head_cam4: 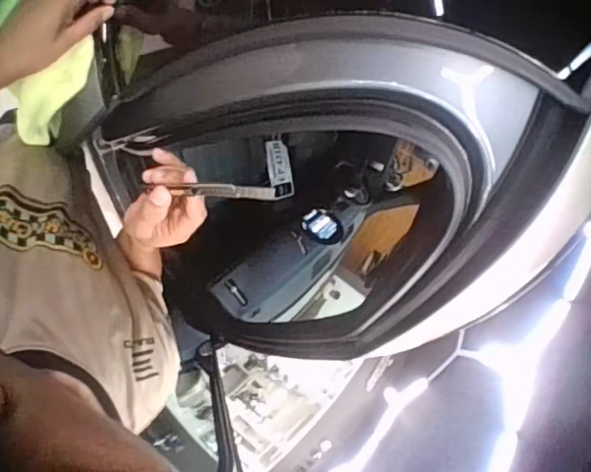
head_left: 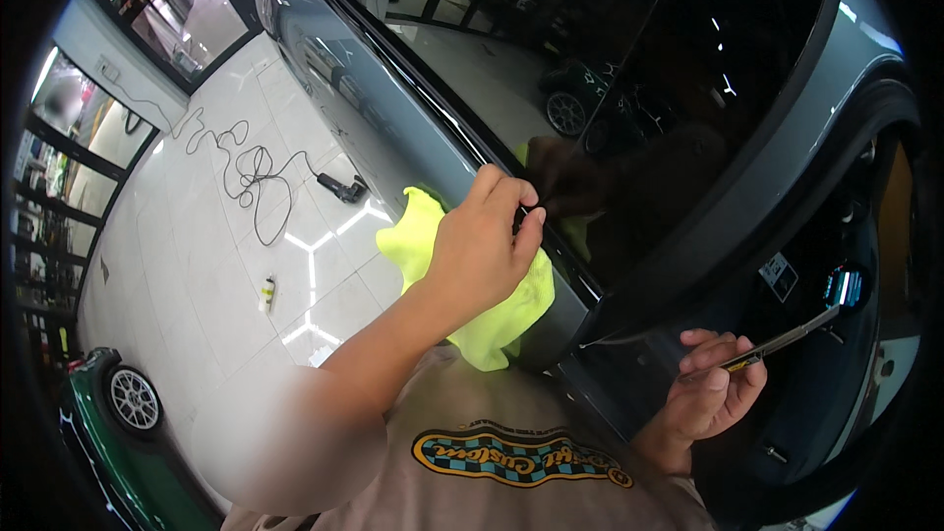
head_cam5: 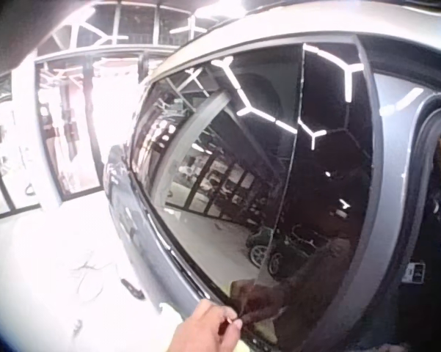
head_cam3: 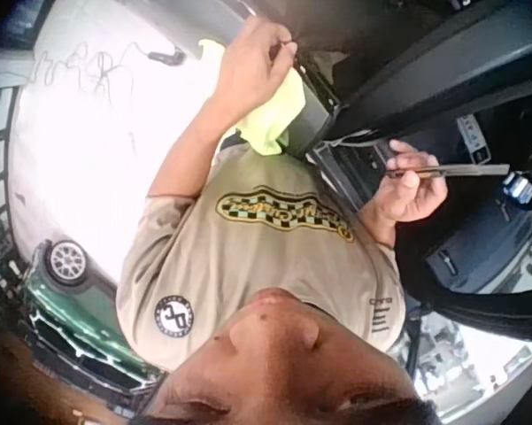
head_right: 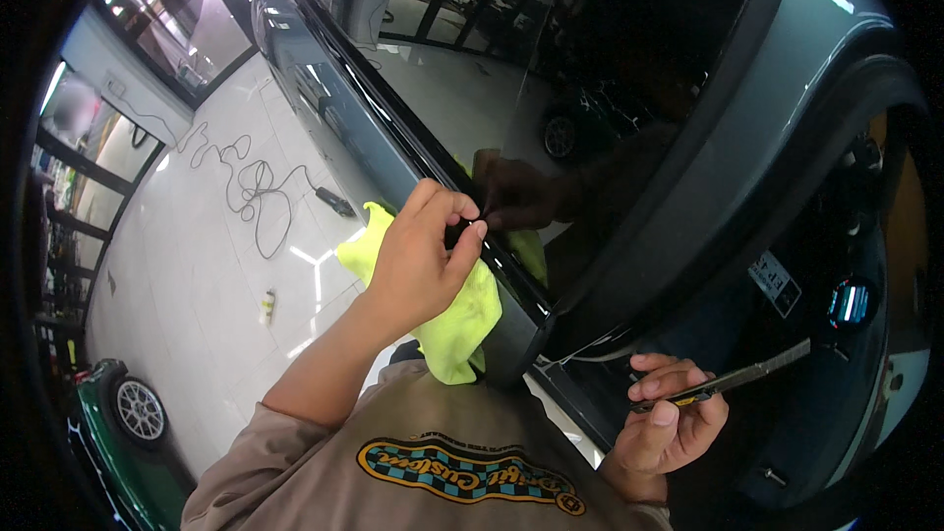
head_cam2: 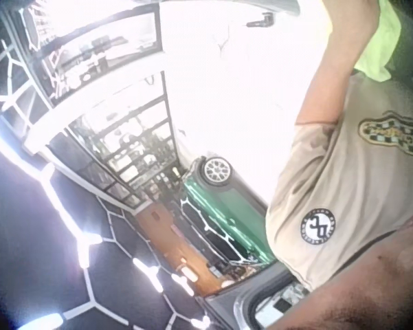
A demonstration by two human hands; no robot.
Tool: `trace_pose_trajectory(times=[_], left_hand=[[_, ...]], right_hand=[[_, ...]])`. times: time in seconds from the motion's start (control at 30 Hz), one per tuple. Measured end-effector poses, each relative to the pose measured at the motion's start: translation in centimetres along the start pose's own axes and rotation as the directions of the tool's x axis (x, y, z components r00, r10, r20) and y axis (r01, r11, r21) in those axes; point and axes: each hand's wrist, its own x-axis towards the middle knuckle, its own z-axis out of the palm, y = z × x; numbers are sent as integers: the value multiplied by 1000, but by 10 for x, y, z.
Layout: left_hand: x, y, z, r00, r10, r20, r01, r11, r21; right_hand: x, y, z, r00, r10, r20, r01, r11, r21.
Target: The person applies a tint film to the car's side window using a squeegee and a yellow microfiber cloth. They smooth the film, trim excess edges with a utility knife, and wipe the surface to remove bubbles and residue.
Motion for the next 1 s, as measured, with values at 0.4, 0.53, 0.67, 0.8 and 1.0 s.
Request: trace_pose_trajectory(times=[0.4,0.53,0.67,0.8,1.0], left_hand=[[6,0,-9,990,62,123,-73,993,90],[7,-1,-6,990,61,126,-77,989,123],[3,-7,-1,995,59,79,-66,995,77],[-2,-12,-5,999,0,39,-1,1000,12],[0,-7,-3,998,41,50,-43,998,47]], right_hand=[[23,19,8,999,-34,-15,36,989,143],[35,24,18,994,-100,-42,105,981,163],[44,31,24,992,-112,-57,122,967,224],[49,35,26,991,-115,-65,128,963,237],[45,38,28,989,-113,-92,130,970,205]])
